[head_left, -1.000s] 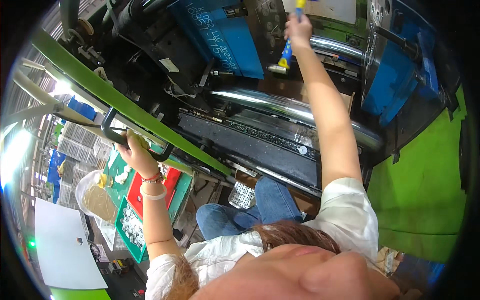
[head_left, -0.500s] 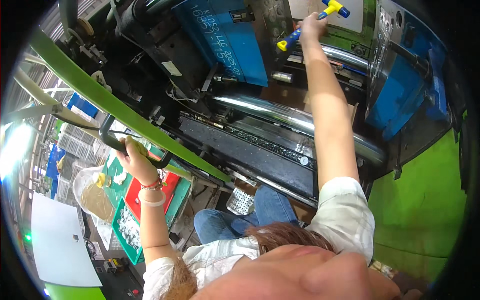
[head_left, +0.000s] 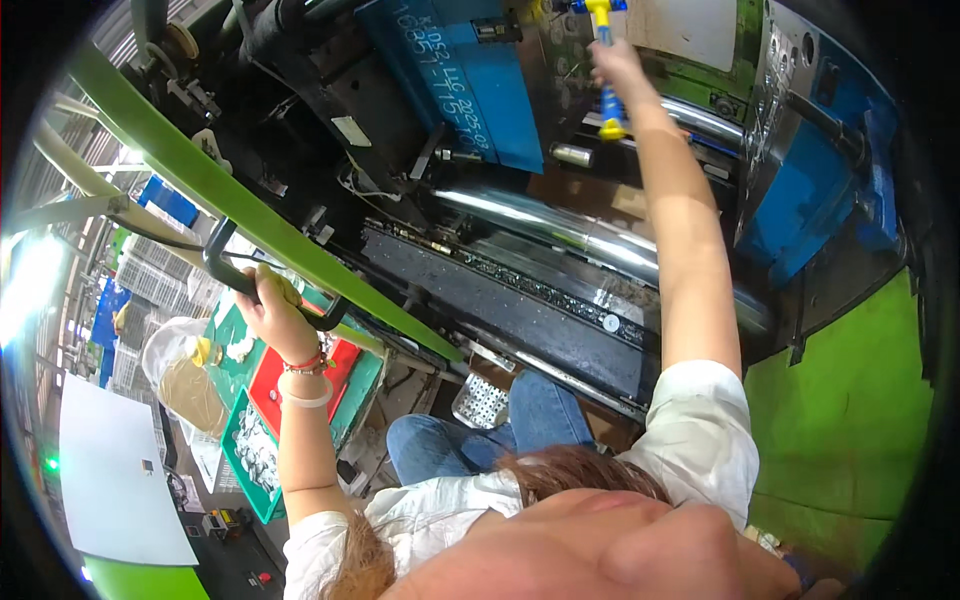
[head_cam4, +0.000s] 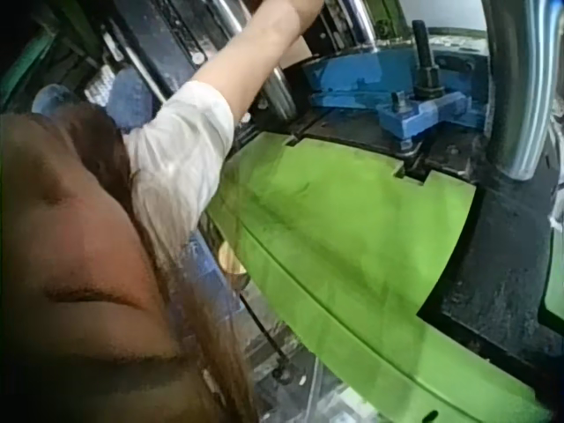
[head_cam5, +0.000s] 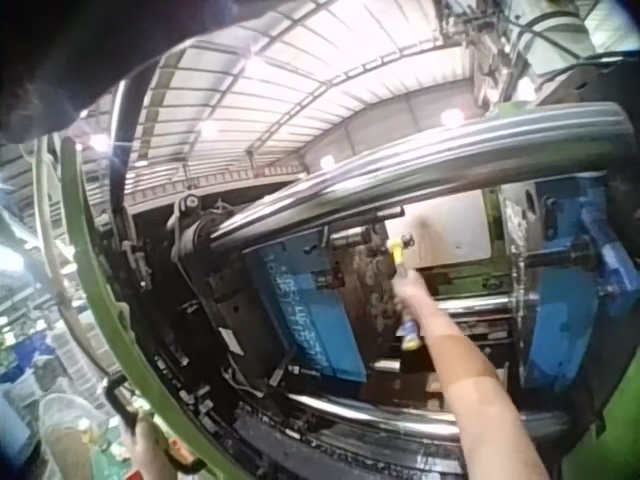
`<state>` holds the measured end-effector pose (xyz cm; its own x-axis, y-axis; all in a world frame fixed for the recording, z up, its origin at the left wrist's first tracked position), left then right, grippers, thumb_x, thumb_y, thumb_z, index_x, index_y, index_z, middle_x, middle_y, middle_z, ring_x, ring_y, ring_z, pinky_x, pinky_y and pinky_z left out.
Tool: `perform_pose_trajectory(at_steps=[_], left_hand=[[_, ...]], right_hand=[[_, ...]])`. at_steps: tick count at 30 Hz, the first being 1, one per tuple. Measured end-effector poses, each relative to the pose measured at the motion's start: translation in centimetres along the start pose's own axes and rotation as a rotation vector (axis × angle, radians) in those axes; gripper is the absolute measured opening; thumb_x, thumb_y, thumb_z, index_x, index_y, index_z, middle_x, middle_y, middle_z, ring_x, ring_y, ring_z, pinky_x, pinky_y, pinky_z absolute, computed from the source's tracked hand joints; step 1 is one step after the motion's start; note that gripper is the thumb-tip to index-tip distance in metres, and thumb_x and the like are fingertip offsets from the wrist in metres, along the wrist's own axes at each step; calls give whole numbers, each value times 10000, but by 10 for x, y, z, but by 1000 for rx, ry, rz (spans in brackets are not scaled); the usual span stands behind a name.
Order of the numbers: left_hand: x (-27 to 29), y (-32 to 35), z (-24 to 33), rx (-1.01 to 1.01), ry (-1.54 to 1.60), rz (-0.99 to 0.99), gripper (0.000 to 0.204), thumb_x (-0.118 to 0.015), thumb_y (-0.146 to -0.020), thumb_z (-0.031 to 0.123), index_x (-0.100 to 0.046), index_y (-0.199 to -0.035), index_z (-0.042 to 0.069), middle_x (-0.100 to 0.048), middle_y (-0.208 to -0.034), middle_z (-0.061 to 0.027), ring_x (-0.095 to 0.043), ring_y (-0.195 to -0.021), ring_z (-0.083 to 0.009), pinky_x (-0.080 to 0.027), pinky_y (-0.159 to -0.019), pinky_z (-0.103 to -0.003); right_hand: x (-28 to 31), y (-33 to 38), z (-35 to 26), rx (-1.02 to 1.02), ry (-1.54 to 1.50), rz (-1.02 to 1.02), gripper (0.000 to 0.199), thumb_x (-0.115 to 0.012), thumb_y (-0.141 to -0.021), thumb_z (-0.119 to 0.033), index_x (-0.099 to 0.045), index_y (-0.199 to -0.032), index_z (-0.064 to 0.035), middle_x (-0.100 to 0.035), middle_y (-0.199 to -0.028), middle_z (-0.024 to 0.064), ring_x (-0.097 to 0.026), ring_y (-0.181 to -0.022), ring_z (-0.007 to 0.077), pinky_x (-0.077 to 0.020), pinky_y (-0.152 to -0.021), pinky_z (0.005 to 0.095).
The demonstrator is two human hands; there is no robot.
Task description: Load small circular components into an injection molding machine and pull the handle to process them.
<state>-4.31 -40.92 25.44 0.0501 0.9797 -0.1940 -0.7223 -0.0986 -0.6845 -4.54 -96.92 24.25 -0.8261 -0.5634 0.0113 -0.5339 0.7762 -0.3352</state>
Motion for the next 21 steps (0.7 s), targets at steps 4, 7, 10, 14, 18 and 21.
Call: perform_pose_trajectory(at_steps=[4,7,10,14,18,21], left_hand=[[-1,-2,-1,-9,-8,-37,28,-438,-891,53,-421,-870,54,-408,-602,10,-358,-479,-50,-309,-435,-200],[-3,-3,-3,-2,-18,-25,27,-442,-890,50,-421,-874,52,-410,-602,9,-357,-479,-48,-307,-432,-197],[6,1,-1,15,-17,-21,20,-444,-891,47,-425,-884,50,-409,-601,9,-359,-478,-48,-307,-430,-196],[-4,0,1,-7,-1,2,14,-445,-891,46,-431,-889,46,-412,-606,7,-364,-478,-50,-315,-432,-198],[0,-4,-7,-13,-6,-28,47,-475,-917,78,-445,-929,45,-391,-618,24,-352,-479,-38,-303,-426,-185],[2,-1,-4,-2,-18,18,48,-473,-912,74,-441,-927,41,-387,-611,22,-355,-477,-41,-304,-421,-187]], right_hand=[[2,26,-32,-46,-293,645,184,-541,-832,-100,-499,-968,17,-574,-655,131,-621,-505,235,-497,-450,328],[-24,-6,19,185,122,146,232,-562,-785,-138,-525,-929,39,-585,-615,151,-635,-524,262,-508,-480,377],[-7,9,-12,66,57,40,195,-562,-786,-149,-519,-860,27,-573,-585,137,-628,-529,239,-492,-472,354],[-8,7,-8,22,-302,644,277,-595,-800,-143,-467,-964,40,-561,-634,120,-614,-537,199,-503,-478,319],[-31,-20,25,269,429,211,249,-574,-797,-165,-482,-901,42,-561,-599,102,-610,-523,214,-488,-495,353],[14,5,-27,51,115,-10,253,-603,-794,-167,-493,-946,3,-561,-636,74,-551,-488,182,-450,-449,321]])
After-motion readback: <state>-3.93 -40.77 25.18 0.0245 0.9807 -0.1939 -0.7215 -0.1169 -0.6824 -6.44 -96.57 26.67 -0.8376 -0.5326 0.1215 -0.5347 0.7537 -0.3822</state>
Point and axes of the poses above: each hand's wrist, its own y-axis away from the middle knuckle, its own x-axis out of the back of the hand, z = x × y, the point moved 2 cm from there along -y, towards the middle knuckle
